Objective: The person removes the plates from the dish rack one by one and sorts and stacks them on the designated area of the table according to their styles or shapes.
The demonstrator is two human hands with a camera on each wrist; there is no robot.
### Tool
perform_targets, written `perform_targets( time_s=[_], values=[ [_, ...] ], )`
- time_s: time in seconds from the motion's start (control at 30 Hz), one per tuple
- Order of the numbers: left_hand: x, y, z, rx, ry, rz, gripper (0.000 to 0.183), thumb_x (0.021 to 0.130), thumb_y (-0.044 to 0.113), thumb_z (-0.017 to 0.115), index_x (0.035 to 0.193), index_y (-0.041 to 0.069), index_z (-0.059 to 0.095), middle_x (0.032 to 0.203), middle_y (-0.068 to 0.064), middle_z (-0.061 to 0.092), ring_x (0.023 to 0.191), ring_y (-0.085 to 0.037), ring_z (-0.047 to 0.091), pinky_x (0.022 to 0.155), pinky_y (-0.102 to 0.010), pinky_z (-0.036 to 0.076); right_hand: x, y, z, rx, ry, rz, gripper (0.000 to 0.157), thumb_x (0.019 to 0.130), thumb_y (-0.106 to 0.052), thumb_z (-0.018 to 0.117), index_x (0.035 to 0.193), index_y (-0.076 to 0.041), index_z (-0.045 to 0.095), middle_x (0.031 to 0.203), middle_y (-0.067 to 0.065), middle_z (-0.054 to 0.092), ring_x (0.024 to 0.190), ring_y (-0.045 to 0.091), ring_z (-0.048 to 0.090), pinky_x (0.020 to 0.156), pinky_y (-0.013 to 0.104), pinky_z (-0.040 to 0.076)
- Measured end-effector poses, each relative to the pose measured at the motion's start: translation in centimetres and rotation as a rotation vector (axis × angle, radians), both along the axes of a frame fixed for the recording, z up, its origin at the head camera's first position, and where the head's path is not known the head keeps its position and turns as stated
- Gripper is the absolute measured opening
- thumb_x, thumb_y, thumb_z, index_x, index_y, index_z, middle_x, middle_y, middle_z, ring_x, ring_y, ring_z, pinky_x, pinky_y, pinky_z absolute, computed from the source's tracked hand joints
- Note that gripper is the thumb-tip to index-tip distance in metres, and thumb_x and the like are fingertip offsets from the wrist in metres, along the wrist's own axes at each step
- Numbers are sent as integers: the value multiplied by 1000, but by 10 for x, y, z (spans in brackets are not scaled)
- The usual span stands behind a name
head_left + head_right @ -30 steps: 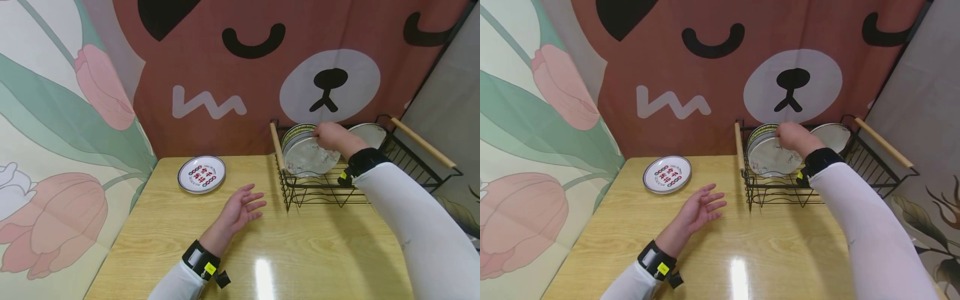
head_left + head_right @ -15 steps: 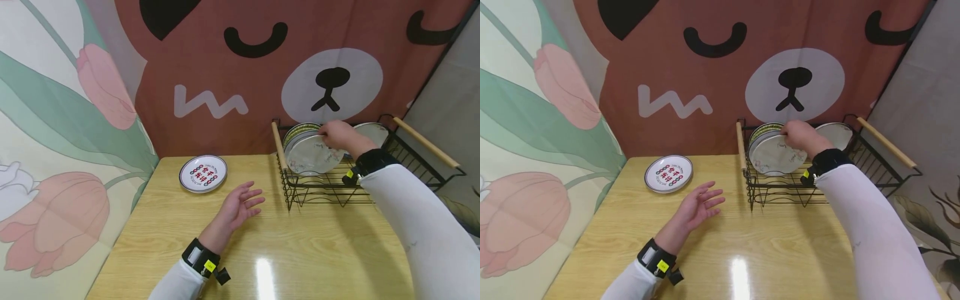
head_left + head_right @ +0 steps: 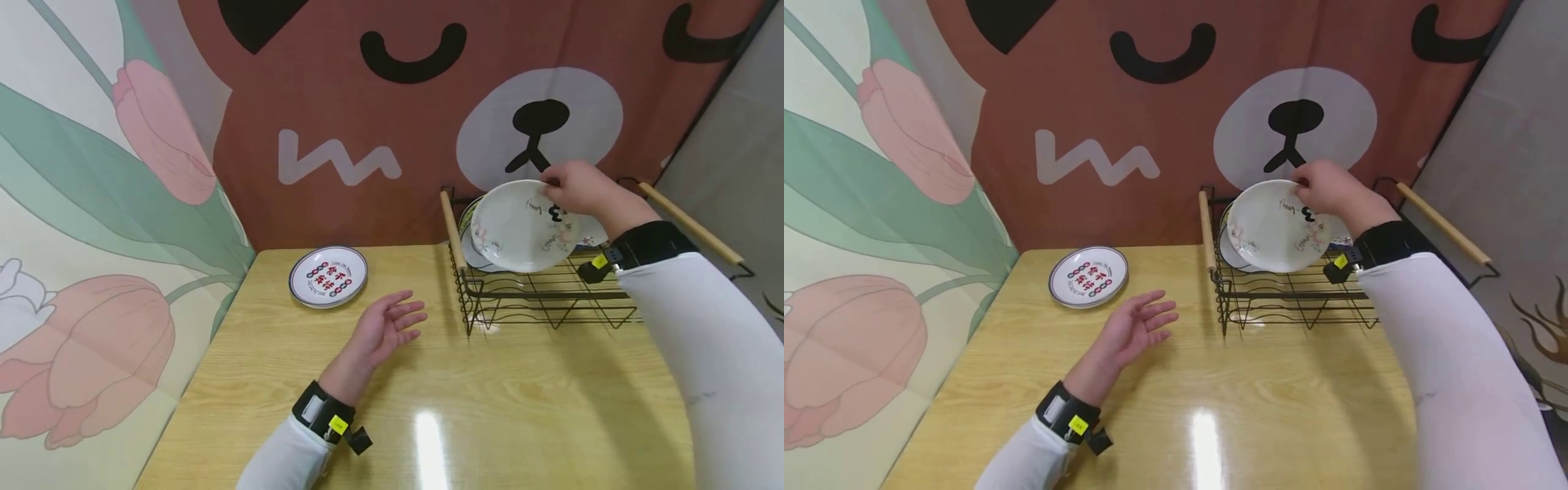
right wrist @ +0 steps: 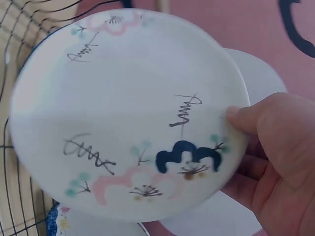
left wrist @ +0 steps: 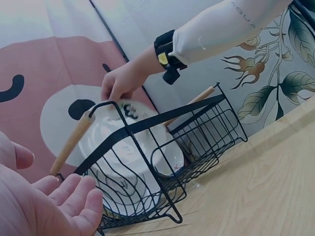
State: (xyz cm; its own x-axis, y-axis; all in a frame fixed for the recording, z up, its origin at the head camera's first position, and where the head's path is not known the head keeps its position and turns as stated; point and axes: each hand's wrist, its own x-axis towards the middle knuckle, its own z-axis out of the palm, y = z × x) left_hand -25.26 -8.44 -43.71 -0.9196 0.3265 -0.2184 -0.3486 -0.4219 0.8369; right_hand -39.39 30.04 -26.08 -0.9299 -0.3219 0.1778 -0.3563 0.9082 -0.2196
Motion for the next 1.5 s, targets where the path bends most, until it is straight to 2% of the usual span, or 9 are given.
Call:
perform_targets(
  time_s=[0.2,0.37,0.47,0.6,0.7,0.83,1.03,1.23,1.5],
  values=[
    [-2,-5,4,6,0,14,47,108,32,39,149,11,51,143,-22,61,108,-21,73,89,-36,58,7,13,11,-177,-30,-111,45,107,-37,48,125,2,64,111,27,62,94,36,57,68,39,50],
    [-2,-8,6,32,-7,18,48,107,32,41,150,11,49,129,-16,71,102,-21,75,85,-35,59,11,18,9,-326,-59,-200,52,106,-44,47,129,0,64,118,25,62,99,33,55,68,33,48],
    [0,-10,9,41,-5,13,48,107,32,42,150,12,49,115,-9,77,98,-20,77,84,-33,60,14,18,8,-428,-88,-238,53,106,-45,48,131,-1,62,112,16,64,94,24,58,68,28,49],
    [6,-13,15,43,43,-5,48,107,30,41,152,12,45,103,-4,79,93,-18,78,82,-31,60,23,10,3,-658,-152,-239,46,106,-43,51,127,-3,61,92,-3,64,76,10,64,63,24,56],
    [13,-14,24,51,100,-20,49,108,28,39,154,11,40,100,-1,80,91,-17,78,80,-30,61,34,-1,-2,-871,-202,-207,36,105,-39,53,119,-6,61,84,-9,66,68,7,68,61,25,59],
    [21,-16,35,60,158,-30,50,108,26,37,155,10,37,99,0,80,90,-16,78,80,-29,61,53,-18,-12,-1119,-243,-122,24,105,-32,56,112,-11,64,83,-6,73,68,9,72,60,24,60],
    [31,-17,47,49,213,-33,49,109,23,36,156,9,36,98,0,81,89,-15,78,78,-29,61,88,-43,-32,-1402,-296,45,17,106,-19,56,107,-12,71,84,0,78,70,11,76,61,24,61],
    [41,-18,55,47,280,-39,53,109,27,34,158,10,32,98,1,81,89,-16,78,77,-29,61,122,-66,-56,-1602,-394,219,20,105,-9,55,110,-6,75,91,7,80,77,15,78,65,27,63],
    [50,-18,61,102,319,-72,57,109,45,30,156,13,31,92,3,81,85,-14,79,76,-28,63,147,-92,-81,-1677,-493,322,28,108,-6,47,122,-5,71,97,8,80,82,14,78,67,25,63]
  ],
)
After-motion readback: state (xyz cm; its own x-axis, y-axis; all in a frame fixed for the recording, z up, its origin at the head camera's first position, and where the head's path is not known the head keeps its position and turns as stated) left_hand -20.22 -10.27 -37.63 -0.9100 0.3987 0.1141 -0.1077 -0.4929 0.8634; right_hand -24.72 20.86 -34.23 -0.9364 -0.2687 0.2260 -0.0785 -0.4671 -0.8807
